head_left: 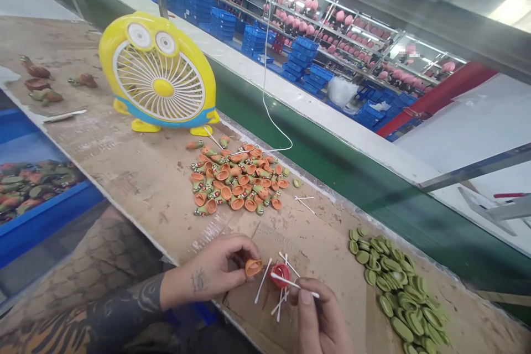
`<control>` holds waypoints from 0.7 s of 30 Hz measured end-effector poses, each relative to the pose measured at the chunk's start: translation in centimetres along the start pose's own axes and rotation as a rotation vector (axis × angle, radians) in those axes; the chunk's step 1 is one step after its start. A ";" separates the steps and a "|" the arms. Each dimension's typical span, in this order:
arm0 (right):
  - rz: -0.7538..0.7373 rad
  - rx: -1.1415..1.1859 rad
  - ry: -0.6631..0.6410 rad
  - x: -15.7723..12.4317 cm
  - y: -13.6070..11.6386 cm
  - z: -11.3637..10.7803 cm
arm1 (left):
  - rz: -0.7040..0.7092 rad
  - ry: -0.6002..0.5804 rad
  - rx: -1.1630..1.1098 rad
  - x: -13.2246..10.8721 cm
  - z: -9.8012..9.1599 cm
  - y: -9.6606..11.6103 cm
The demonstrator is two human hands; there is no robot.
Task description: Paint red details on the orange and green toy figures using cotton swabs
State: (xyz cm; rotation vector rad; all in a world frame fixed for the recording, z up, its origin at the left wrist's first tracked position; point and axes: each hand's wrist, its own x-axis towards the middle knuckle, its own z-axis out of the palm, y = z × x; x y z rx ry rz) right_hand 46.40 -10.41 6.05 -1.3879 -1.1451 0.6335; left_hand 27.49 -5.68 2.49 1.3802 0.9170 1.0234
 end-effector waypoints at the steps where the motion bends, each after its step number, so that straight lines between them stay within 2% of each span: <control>1: 0.007 0.026 -0.019 -0.2 0.0 0.4 | 0.011 -0.003 0.010 0.0 0.0 0.0; 6: 0.067 0.024 -0.088 -1.0 0.6 1.6 | 0.044 -0.020 0.046 -0.1 -0.1 -0.1; 12: 0.064 -0.019 -0.193 -0.9 1.3 1.4 | 0.060 -0.023 0.073 -0.1 -0.2 0.1; 17: 0.034 -0.058 -0.184 -0.7 1.4 1.2 | 0.081 -0.028 0.126 -0.2 -0.2 0.3; 21: 0.022 -0.070 -0.119 -0.7 1.2 1.1 | 0.079 -0.031 0.113 -0.2 -0.3 0.2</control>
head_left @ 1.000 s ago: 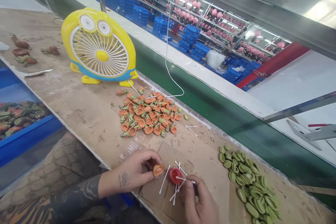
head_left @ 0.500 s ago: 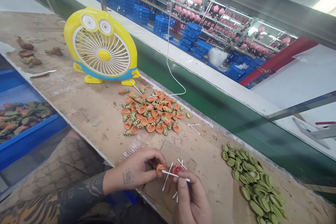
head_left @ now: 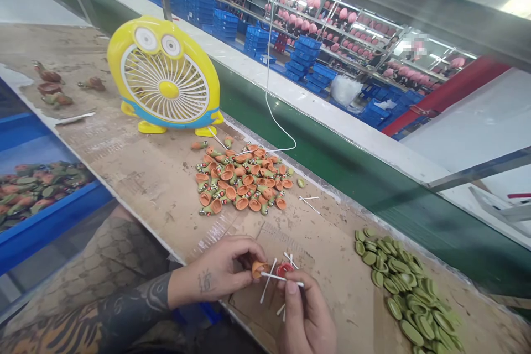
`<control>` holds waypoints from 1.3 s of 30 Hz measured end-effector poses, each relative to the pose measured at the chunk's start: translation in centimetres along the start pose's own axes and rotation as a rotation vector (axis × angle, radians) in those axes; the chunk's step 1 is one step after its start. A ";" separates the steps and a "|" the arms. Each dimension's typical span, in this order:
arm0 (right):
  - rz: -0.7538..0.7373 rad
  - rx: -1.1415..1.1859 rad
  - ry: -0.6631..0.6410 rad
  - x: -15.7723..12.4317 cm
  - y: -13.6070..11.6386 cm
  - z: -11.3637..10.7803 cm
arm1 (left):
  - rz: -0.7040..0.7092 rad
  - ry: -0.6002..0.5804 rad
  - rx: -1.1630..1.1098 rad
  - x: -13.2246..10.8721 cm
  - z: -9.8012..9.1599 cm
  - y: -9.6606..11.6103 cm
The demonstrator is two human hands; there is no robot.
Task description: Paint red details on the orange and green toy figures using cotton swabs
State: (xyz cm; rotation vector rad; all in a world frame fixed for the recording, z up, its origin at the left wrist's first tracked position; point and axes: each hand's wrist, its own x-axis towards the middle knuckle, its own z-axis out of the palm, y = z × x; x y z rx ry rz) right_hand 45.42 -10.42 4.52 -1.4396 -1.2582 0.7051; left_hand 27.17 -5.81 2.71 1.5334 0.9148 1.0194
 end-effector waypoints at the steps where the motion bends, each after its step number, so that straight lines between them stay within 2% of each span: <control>1: -0.003 0.004 0.031 0.1 -0.1 -0.2 | -0.010 -0.003 -0.002 0.0 0.0 0.0; 5: 0.008 -0.114 0.134 1.0 -0.1 -1.8 | -0.064 -0.003 0.004 -0.1 -0.1 -0.1; 8: 0.006 -0.314 0.048 2.0 0.4 -3.1 | -0.077 0.016 -0.007 0.0 -0.1 0.1; 11: -0.031 -0.364 -0.050 2.5 1.1 -3.4 | -0.074 0.015 -0.016 0.1 -0.1 0.2; 19: -0.100 -0.329 -0.086 2.5 1.8 -2.9 | -0.085 0.015 -0.010 0.1 -0.1 0.3; 22: -0.053 -0.318 -0.029 2.2 1.4 -3.2 | -0.072 0.021 0.011 0.1 -0.2 0.4; 25: 0.023 -0.161 0.035 1.5 0.7 -2.9 | -0.057 0.014 0.046 0.0 -0.3 0.5; 28: 0.020 0.041 0.050 0.8 0.0 -1.8 | -0.041 0.005 0.049 0.0 -0.3 0.7; 33: 0.030 0.104 0.001 0.1 0.3 -0.2 | -0.038 0.005 0.074 0.1 -0.4 0.8; 39: 0.025 0.054 -0.059 0.3 1.1 -0.4 | -0.027 -0.006 0.106 0.1 -0.4 0.7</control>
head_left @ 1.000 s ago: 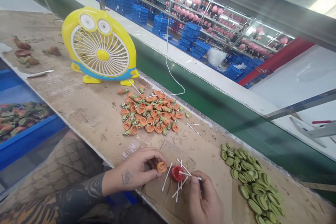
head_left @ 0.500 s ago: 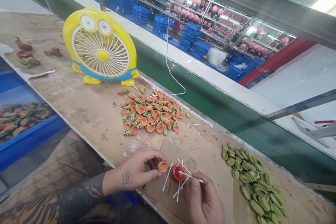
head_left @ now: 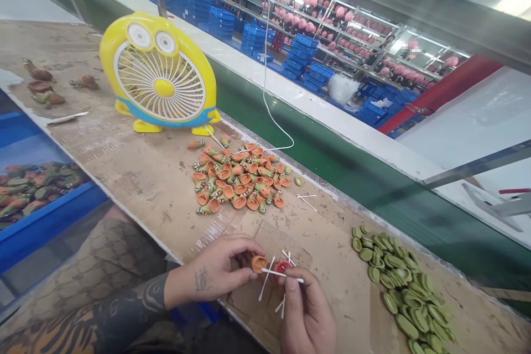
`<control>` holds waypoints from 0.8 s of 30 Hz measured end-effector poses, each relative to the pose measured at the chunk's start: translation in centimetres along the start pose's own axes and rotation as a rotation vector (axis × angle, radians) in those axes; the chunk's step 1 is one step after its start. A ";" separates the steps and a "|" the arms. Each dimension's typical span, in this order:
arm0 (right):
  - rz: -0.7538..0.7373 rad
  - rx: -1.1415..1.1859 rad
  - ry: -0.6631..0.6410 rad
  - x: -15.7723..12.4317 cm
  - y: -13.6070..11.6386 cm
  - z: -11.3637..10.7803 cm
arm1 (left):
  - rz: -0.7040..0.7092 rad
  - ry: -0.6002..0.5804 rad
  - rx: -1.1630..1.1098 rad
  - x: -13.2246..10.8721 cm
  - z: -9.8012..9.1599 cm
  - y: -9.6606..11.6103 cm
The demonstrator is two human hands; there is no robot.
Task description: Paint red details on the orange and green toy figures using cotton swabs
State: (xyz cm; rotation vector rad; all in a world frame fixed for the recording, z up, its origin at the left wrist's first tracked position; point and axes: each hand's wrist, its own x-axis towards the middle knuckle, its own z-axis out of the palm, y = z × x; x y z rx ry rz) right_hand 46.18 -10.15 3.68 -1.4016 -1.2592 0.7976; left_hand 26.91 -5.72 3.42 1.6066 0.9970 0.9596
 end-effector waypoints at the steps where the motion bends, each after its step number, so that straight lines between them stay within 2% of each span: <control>1: -0.015 -0.011 -0.006 0.1 -0.1 0.0 | -0.005 -0.001 0.013 -0.1 0.0 0.0; 6: -0.124 -0.018 0.060 0.2 -0.7 -0.3 | -0.035 0.018 0.061 -0.4 0.0 -0.1; 10: -0.062 -0.075 0.132 0.7 -0.6 -1.9 | -0.047 0.030 0.047 -0.5 0.0 -0.6; 14: -0.001 -0.302 0.039 1.5 -0.3 -3.5 | -0.029 0.021 -0.009 -0.4 -0.1 -0.9; 19: -0.065 -0.363 -0.040 1.9 0.1 -3.2 | 0.067 0.023 0.043 -0.2 -0.2 -0.6; 21: -0.098 -0.366 -0.047 1.8 0.3 -2.8 | 0.041 0.046 0.062 -0.3 0.0 -0.7; 24: -0.118 -0.371 -0.030 1.6 0.5 -2.8 | -0.037 0.101 -0.030 -0.5 0.4 -1.1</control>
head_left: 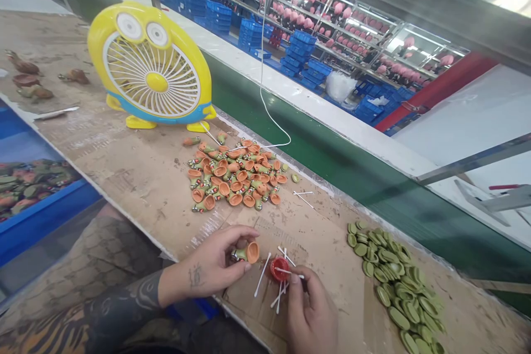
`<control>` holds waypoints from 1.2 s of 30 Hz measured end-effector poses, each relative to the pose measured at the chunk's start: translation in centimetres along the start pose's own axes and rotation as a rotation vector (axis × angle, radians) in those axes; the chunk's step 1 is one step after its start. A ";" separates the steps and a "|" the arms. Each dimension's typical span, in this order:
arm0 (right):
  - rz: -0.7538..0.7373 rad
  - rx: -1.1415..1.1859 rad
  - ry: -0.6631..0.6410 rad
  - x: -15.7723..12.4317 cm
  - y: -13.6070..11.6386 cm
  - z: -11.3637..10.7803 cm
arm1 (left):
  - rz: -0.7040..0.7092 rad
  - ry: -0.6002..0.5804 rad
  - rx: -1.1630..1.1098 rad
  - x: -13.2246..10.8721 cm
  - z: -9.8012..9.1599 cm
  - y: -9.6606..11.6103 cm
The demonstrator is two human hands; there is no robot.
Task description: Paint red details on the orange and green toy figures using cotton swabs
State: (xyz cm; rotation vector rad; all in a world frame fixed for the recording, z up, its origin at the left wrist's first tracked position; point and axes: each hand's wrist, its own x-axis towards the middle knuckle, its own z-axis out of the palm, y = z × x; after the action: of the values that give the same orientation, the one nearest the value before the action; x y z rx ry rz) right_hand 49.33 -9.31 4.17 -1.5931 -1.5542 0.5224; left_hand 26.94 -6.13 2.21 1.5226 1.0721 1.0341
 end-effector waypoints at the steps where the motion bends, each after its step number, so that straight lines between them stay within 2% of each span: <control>1: 0.007 -0.007 0.014 -0.1 0.0 -0.1 | -0.018 0.007 -0.035 -0.1 0.1 -0.1; 5: 0.039 -0.057 0.081 -0.3 -0.2 -0.8 | -0.011 -0.016 -0.081 0.0 0.2 0.2; 10: 0.040 -0.039 0.066 -0.2 -0.8 -0.9 | -0.002 -0.031 -0.059 0.3 -0.1 0.6; 15: 0.082 0.169 0.189 -0.8 -2.0 -0.1 | 0.052 -0.057 0.059 0.3 -0.5 0.9; 19: 0.069 0.377 0.153 -1.4 -2.6 1.5 | 0.127 -0.065 0.075 0.3 -0.5 1.1; 22: 0.052 0.380 0.077 -1.6 -2.3 2.6 | 0.136 -0.062 0.080 0.3 -0.5 1.0; 26: 0.042 0.317 0.003 -1.6 -1.8 2.9 | 0.127 -0.061 0.078 0.3 -0.5 0.9; 36: 0.046 0.304 0.048 -1.2 -2.2 2.6 | 0.022 -0.102 -0.016 0.2 -0.4 0.9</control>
State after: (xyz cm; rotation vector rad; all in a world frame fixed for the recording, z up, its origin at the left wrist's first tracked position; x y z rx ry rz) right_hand 45.77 -10.02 4.11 -1.3999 -1.3329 0.7045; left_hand 26.77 -5.99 3.14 1.5611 0.9758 0.9668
